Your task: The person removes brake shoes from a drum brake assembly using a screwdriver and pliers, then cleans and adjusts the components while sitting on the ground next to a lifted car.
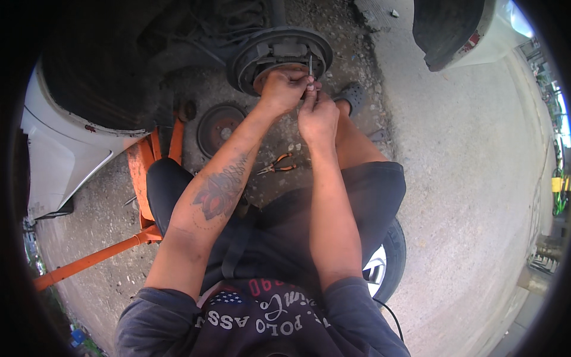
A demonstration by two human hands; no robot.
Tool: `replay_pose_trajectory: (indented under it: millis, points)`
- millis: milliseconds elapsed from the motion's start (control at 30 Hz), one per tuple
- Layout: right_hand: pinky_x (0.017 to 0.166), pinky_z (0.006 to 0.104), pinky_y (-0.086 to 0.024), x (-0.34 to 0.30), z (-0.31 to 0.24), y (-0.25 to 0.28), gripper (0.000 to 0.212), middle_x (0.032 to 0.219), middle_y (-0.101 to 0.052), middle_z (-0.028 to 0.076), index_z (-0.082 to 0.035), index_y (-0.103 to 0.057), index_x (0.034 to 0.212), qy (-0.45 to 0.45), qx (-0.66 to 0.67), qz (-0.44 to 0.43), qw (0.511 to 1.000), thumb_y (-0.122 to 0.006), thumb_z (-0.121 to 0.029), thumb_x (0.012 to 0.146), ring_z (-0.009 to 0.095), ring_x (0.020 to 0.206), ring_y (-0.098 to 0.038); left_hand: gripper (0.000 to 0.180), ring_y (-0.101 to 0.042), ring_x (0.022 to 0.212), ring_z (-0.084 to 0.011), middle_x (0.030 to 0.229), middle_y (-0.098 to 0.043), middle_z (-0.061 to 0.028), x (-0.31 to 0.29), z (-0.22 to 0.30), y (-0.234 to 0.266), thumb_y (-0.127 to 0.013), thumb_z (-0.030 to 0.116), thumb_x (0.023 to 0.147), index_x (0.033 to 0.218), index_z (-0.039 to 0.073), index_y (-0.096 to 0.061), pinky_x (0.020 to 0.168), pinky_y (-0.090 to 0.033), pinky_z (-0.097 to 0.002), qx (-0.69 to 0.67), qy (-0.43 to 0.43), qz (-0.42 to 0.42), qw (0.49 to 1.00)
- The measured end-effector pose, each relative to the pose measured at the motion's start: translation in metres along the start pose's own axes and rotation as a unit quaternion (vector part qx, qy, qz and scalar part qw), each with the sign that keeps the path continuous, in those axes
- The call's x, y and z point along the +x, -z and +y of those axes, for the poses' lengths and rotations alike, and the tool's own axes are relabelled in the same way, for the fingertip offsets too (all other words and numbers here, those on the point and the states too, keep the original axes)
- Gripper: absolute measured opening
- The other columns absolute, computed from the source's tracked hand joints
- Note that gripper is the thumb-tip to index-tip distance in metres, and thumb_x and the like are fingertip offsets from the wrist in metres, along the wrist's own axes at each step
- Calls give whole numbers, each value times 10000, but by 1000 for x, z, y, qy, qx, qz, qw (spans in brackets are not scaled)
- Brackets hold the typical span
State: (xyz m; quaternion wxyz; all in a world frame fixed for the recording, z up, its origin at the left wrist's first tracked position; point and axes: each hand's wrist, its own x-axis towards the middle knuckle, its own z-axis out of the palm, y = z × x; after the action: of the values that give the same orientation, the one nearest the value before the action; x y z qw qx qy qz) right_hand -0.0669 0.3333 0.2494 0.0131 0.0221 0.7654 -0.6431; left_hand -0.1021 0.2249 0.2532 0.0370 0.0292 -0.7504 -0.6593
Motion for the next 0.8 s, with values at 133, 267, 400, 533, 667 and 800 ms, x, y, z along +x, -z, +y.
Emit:
replay_pose_trajectory:
  millis: [133,267,400,533,667,800]
  points:
    - [427,358,-424,1,0,6,402,583,-544,50,-38,-626,951,27,-31,4,999,-412,-362,1053,195,403,-505,202,-667,714,-125,884,-739,-111,0,-3,1,-634,106,953,1058,-45,-716,632,-512,-250,21,-24,-2,999]
    - [425,332,-374,1,-23,27,360,569,-481,28,-97,-557,938,-242,363,-170,884,-383,-391,1055,174,385,-416,217,-652,636,-162,736,-703,-122,-8,13,4,-659,168,913,968,-30,-728,612,-501,-311,10,7,18,1000]
    - [414,309,-382,-5,-47,31,325,632,-536,55,-78,-558,970,-249,320,-132,904,-436,-372,1038,158,407,-445,209,-640,575,-158,679,-695,-114,-10,30,-2,-655,176,907,901,-17,-734,558,-490,-318,45,-11,67,997]
    - [505,354,-472,-28,-44,27,249,774,-632,127,5,-594,1082,-163,173,-50,970,-579,-216,968,217,528,-573,172,-657,613,-135,749,-722,-105,-9,32,-8,-650,122,912,885,-31,-725,571,-510,-274,-36,73,51,995]
    - [691,424,-537,-42,-26,23,321,893,-665,215,55,-589,1170,180,-196,113,957,-631,-75,879,365,768,-668,189,-705,730,-161,842,-736,-133,-10,26,-12,-640,103,940,983,-74,-690,608,-561,-283,-56,61,47,995]
    - [795,466,-524,-40,-12,18,315,955,-665,258,56,-597,1151,268,-288,176,903,-617,-86,871,416,892,-658,236,-718,761,-189,894,-735,-151,-8,23,-13,-625,115,960,1065,-94,-656,627,-585,-296,-121,85,31,989]
